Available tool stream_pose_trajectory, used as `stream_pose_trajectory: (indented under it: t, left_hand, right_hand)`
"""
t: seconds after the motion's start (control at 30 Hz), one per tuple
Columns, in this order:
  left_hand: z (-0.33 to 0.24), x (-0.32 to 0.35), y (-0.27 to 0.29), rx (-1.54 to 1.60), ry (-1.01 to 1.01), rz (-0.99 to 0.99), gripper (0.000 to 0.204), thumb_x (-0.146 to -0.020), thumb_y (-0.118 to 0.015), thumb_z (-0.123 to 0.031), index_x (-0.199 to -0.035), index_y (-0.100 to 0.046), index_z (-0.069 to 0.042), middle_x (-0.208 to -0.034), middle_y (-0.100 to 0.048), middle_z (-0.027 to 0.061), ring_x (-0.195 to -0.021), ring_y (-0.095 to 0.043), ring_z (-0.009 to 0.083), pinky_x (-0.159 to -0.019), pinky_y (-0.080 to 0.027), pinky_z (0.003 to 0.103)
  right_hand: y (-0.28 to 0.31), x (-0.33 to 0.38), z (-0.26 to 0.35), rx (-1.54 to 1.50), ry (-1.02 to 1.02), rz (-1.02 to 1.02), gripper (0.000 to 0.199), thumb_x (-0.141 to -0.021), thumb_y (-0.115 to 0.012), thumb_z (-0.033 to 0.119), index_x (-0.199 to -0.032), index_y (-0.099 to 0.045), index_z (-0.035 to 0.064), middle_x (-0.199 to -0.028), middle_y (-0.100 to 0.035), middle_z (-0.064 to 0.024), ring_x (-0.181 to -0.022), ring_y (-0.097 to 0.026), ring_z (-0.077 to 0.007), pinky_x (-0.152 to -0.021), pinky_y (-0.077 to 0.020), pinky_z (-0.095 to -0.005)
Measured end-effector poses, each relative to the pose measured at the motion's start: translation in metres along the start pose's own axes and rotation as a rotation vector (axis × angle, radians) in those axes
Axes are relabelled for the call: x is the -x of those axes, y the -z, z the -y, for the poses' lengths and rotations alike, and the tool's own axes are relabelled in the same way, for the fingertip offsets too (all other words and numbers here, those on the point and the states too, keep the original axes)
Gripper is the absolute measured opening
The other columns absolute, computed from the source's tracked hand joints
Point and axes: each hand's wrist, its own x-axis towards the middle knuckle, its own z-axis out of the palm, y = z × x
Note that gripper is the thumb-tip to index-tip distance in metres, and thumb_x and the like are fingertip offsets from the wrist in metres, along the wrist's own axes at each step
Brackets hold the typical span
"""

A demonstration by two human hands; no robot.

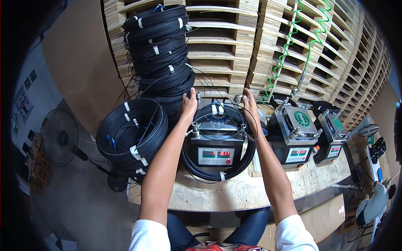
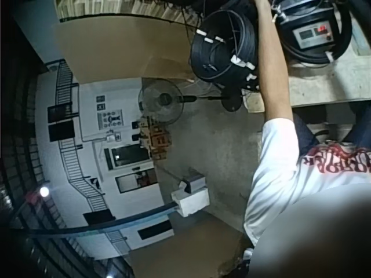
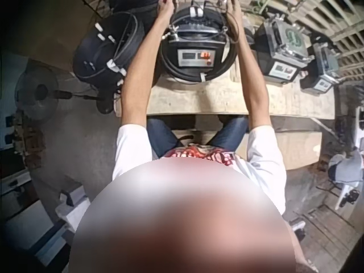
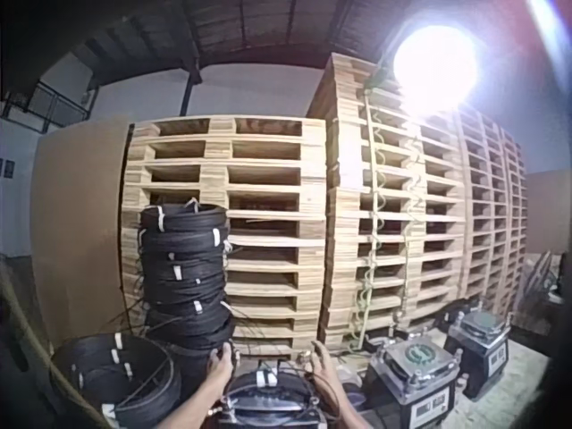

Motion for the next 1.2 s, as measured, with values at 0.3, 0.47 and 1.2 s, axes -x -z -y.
stream_pose_trajectory:
  t: [0.3,0.47,1.2]
  left_hand:
    - [0.000,0.001,0.000,0.014,-0.054,0.002,0.081,-0.094,-0.041,-0.071,-0.141,-0.045,-0.006,-0.096,-0.063,0.0123,-0.086,-0.061,0.0197,-0.081,-0.049,0.036]
    - [-0.015,0.018,0.005,0.009,0.042,0.077,0.085,-0.096,-0.038,-0.068,-0.149,-0.036,-0.002,-0.148,-0.045,0.0253,-0.136,-0.045,0.0388,-0.111,-0.036,0.044]
    - [-0.017,0.029,0.015,0.073,-0.070,0.122,0.079,-0.096,-0.046,-0.064,-0.142,-0.045,0.000,-0.120,-0.063,0.0209,-0.095,-0.066,0.0252,-0.090,-0.049,0.037]
  right_hand:
    - [-0.001,-0.004,-0.011,0.206,-0.037,-0.069,0.037,-0.107,-0.040,0.030,-0.122,-0.058,0.0015,-0.094,-0.062,-0.0077,-0.082,-0.055,-0.0169,-0.073,-0.0453,-0.0330]
    - [0.003,-0.004,-0.013,0.111,-0.074,-0.016,0.039,-0.107,-0.039,0.031,-0.128,-0.056,0.0024,-0.095,-0.063,-0.0096,-0.086,-0.056,-0.0179,-0.077,-0.0466,-0.0309]
    - [-0.001,-0.003,-0.010,0.026,-0.072,-0.020,0.051,-0.106,-0.045,0.037,-0.141,-0.046,-0.0001,-0.107,-0.060,-0.0119,-0.090,-0.056,-0.0197,-0.082,-0.0474,-0.0322]
